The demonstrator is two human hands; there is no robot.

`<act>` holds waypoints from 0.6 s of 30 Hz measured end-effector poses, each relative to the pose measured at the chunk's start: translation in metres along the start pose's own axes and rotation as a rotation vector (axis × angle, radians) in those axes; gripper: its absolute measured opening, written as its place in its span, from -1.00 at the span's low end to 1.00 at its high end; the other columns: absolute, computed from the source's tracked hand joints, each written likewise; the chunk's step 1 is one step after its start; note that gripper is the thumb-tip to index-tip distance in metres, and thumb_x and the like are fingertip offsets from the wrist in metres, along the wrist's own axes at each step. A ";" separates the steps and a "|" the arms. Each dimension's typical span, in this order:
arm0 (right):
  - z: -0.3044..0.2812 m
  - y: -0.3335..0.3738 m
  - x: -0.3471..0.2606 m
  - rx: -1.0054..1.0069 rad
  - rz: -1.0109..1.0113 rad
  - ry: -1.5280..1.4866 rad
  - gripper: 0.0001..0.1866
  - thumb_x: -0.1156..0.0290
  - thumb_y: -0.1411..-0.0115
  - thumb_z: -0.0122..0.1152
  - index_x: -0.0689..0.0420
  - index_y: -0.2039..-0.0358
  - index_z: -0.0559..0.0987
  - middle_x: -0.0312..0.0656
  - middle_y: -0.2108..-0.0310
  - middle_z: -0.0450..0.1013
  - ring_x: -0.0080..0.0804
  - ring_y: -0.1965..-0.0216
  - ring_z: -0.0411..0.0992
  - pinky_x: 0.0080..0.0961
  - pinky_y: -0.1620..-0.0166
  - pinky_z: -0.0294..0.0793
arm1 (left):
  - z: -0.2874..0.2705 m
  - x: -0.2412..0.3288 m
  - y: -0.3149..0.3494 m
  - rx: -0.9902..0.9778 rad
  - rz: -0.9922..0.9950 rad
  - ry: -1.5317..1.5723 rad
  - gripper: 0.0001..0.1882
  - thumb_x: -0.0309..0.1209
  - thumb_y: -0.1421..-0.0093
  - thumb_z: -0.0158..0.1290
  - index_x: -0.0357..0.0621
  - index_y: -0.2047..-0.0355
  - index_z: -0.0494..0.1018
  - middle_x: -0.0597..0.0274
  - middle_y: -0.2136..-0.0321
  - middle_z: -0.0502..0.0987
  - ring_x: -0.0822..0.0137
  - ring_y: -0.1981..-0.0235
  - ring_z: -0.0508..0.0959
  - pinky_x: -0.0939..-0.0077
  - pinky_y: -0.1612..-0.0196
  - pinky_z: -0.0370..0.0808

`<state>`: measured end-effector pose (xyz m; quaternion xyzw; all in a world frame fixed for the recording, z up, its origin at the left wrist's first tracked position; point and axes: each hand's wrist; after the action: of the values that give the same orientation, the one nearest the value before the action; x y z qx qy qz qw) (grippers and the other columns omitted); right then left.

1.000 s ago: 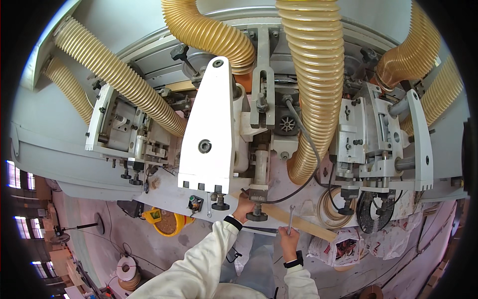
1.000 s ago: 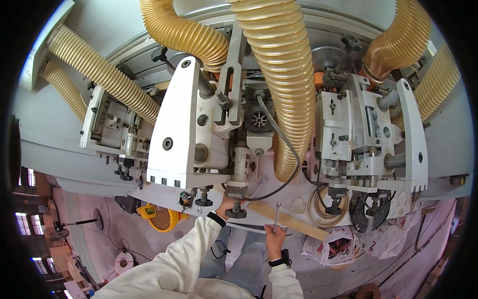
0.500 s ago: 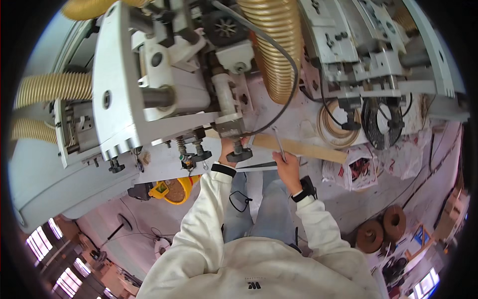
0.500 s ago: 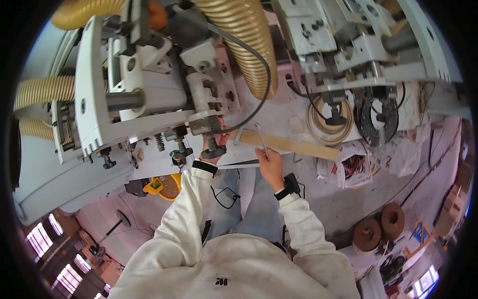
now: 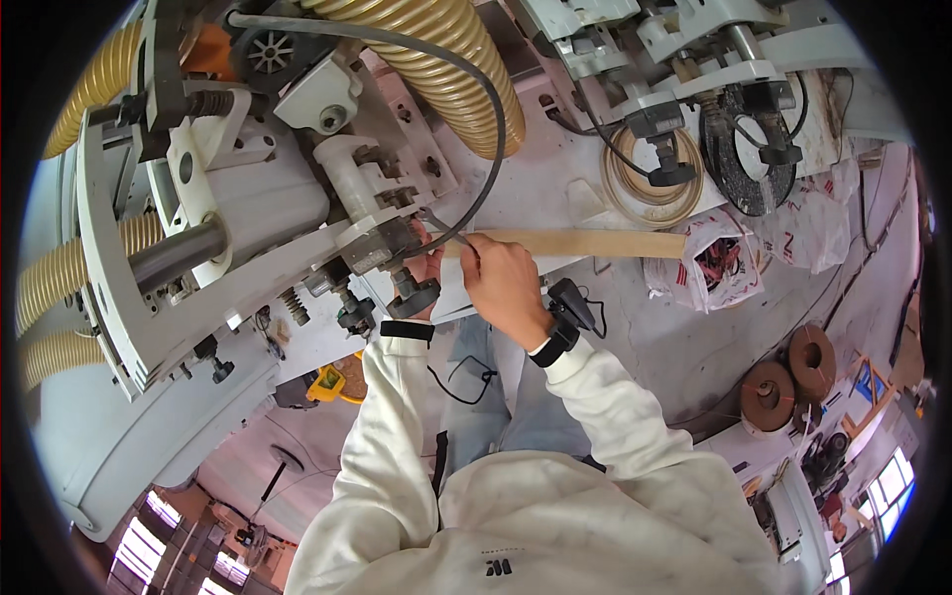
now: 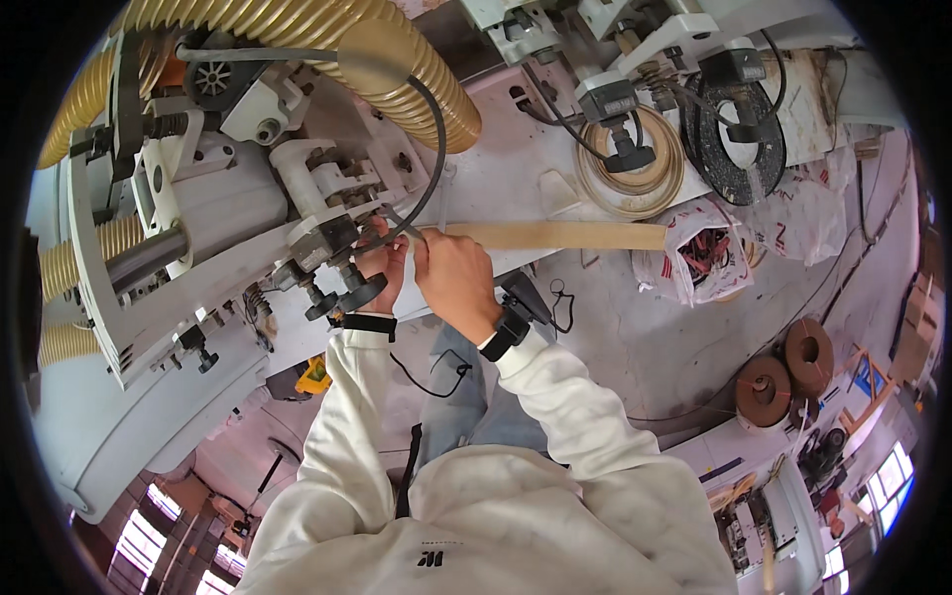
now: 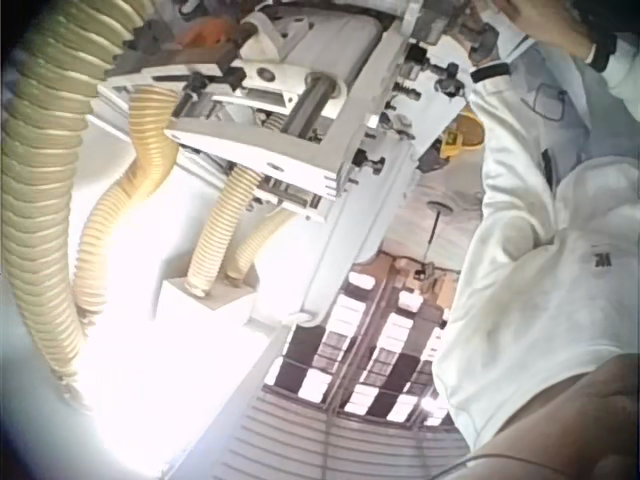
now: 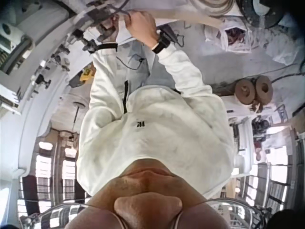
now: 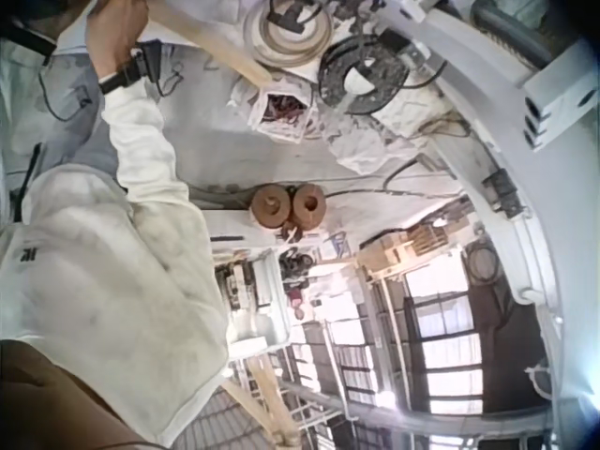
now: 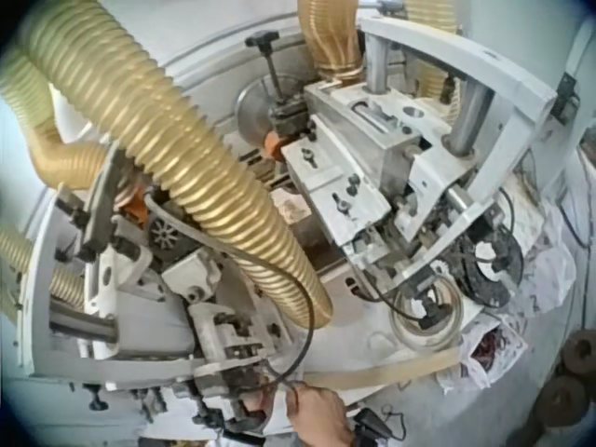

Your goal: The worker is performing maintenance and adjustments on an industrial edge-banding machine, including using a wrench and screwdriver to adjust internal components and cleaning debris.

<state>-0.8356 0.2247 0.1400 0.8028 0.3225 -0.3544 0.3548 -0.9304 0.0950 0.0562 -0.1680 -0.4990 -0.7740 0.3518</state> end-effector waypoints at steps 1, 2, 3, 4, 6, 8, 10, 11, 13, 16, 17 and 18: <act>-0.001 -0.002 -0.002 -0.011 -0.007 -0.014 -0.79 0.40 -0.22 0.12 0.26 0.29 0.62 0.14 0.52 0.51 0.20 0.43 0.49 0.01 0.32 0.46 | 0.000 -0.001 -0.001 -0.002 -0.001 -0.003 -0.94 -0.45 -0.34 0.06 -0.05 0.19 0.47 0.35 0.24 0.57 0.49 0.32 0.44 0.52 0.24 0.44; -0.003 -0.003 -0.005 -0.009 -0.006 -0.016 -0.79 0.40 -0.22 0.12 0.26 0.29 0.62 0.14 0.52 0.51 0.20 0.43 0.49 0.01 0.32 0.46 | 0.001 -0.002 -0.002 0.018 -0.005 -0.010 -0.94 -0.46 -0.35 0.04 -0.05 0.19 0.47 0.35 0.23 0.57 0.49 0.32 0.43 0.51 0.24 0.44; -0.005 -0.003 -0.007 -0.011 0.013 -0.003 -0.79 0.40 -0.21 0.11 0.28 0.32 0.62 0.16 0.53 0.50 0.21 0.43 0.49 0.00 0.33 0.46 | 0.000 -0.002 -0.003 0.038 -0.008 -0.016 -0.94 -0.47 -0.35 0.03 -0.06 0.19 0.47 0.36 0.23 0.57 0.49 0.31 0.43 0.50 0.24 0.44; -0.005 -0.004 -0.013 -0.015 0.023 0.005 -0.79 0.41 -0.21 0.11 0.29 0.36 0.62 0.17 0.53 0.50 0.21 0.44 0.49 -0.01 0.33 0.45 | -0.008 -0.002 -0.006 0.038 0.002 -0.019 -0.94 -0.47 -0.35 0.03 -0.06 0.19 0.47 0.36 0.23 0.57 0.49 0.31 0.43 0.50 0.24 0.44; -0.005 -0.006 -0.019 -0.015 0.002 0.007 -0.79 0.41 -0.21 0.11 0.30 0.37 0.61 0.18 0.53 0.49 0.22 0.44 0.49 -0.01 0.34 0.45 | -0.028 -0.006 -0.019 -0.053 0.059 -0.032 -0.88 -0.49 -0.34 0.02 -0.06 0.13 0.46 0.33 0.17 0.56 0.46 0.22 0.47 0.49 0.20 0.45; -0.008 -0.011 -0.018 -0.005 -0.015 0.022 -0.79 0.41 -0.20 0.11 0.31 0.39 0.61 0.19 0.53 0.49 0.23 0.45 0.49 -0.01 0.34 0.45 | -0.019 -0.009 -0.014 -0.119 0.081 0.005 -0.84 -0.46 -0.35 -0.01 -0.06 0.08 0.46 0.30 0.11 0.55 0.43 0.13 0.48 0.47 0.14 0.44; -0.011 -0.014 -0.025 0.003 -0.057 -0.006 -0.78 0.41 -0.19 0.11 0.34 0.43 0.58 0.21 0.54 0.48 0.24 0.45 0.48 -0.01 0.34 0.45 | -0.020 -0.004 -0.007 -0.415 0.104 0.184 -0.73 -0.36 -0.39 -0.09 -0.03 -0.06 0.42 0.22 -0.04 0.52 0.35 -0.11 0.46 0.41 -0.03 0.41; -0.010 -0.015 -0.031 0.002 -0.079 -0.014 -0.78 0.41 -0.19 0.11 0.34 0.43 0.58 0.21 0.54 0.48 0.24 0.45 0.48 -0.01 0.34 0.45 | -0.031 -0.005 -0.009 -0.378 0.118 0.128 -0.70 -0.32 -0.41 -0.16 -0.05 -0.06 0.42 0.22 -0.06 0.51 0.33 -0.14 0.43 0.39 -0.12 0.36; -0.015 -0.015 -0.044 -0.069 -0.001 -0.064 -0.77 0.40 -0.16 0.12 0.36 0.41 0.57 0.26 0.50 0.48 0.32 0.39 0.46 0.04 0.28 0.43 | -0.044 -0.006 -0.014 -0.270 0.019 0.192 -0.72 -0.42 -0.32 -0.02 -0.10 -0.03 0.43 0.19 -0.03 0.52 0.32 -0.10 0.48 0.42 -0.12 0.42; -0.014 -0.007 -0.043 -0.096 -0.025 -0.155 -0.74 0.45 -0.09 0.11 0.34 0.25 0.54 0.27 0.31 0.50 0.36 0.20 0.42 0.09 0.11 0.37 | -0.058 -0.019 -0.017 -0.305 0.052 0.001 -0.75 -0.45 -0.27 0.05 -0.10 0.03 0.48 0.22 0.06 0.56 0.34 0.02 0.52 0.40 -0.02 0.48; -0.012 -0.006 -0.041 -0.070 -0.040 -0.160 -0.74 0.45 -0.08 0.11 0.29 0.22 0.55 0.20 0.35 0.52 0.30 0.25 0.45 0.04 0.12 0.38 | -0.060 -0.024 -0.020 -0.317 0.057 -0.064 -0.76 -0.46 -0.26 0.07 -0.10 0.06 0.50 0.23 0.09 0.58 0.34 0.06 0.54 0.40 0.02 0.50; -0.008 -0.005 -0.035 -0.056 -0.038 -0.222 -0.73 0.46 -0.07 0.11 0.23 0.20 0.57 0.14 0.39 0.54 0.20 0.32 0.49 -0.04 0.17 0.41 | -0.063 -0.031 -0.021 -0.323 0.054 -0.120 -0.77 -0.47 -0.24 0.10 -0.10 0.08 0.51 0.25 0.12 0.59 0.35 0.10 0.56 0.40 0.05 0.51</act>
<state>-0.8557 0.2244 0.1702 0.7422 0.3062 -0.4384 0.4040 -0.9184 0.0560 -0.0048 -0.2816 -0.3838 -0.8229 0.3103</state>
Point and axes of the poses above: each hand's wrist, its own y-axis away from the middle knuckle, its own z-axis out of the palm, x = y × z
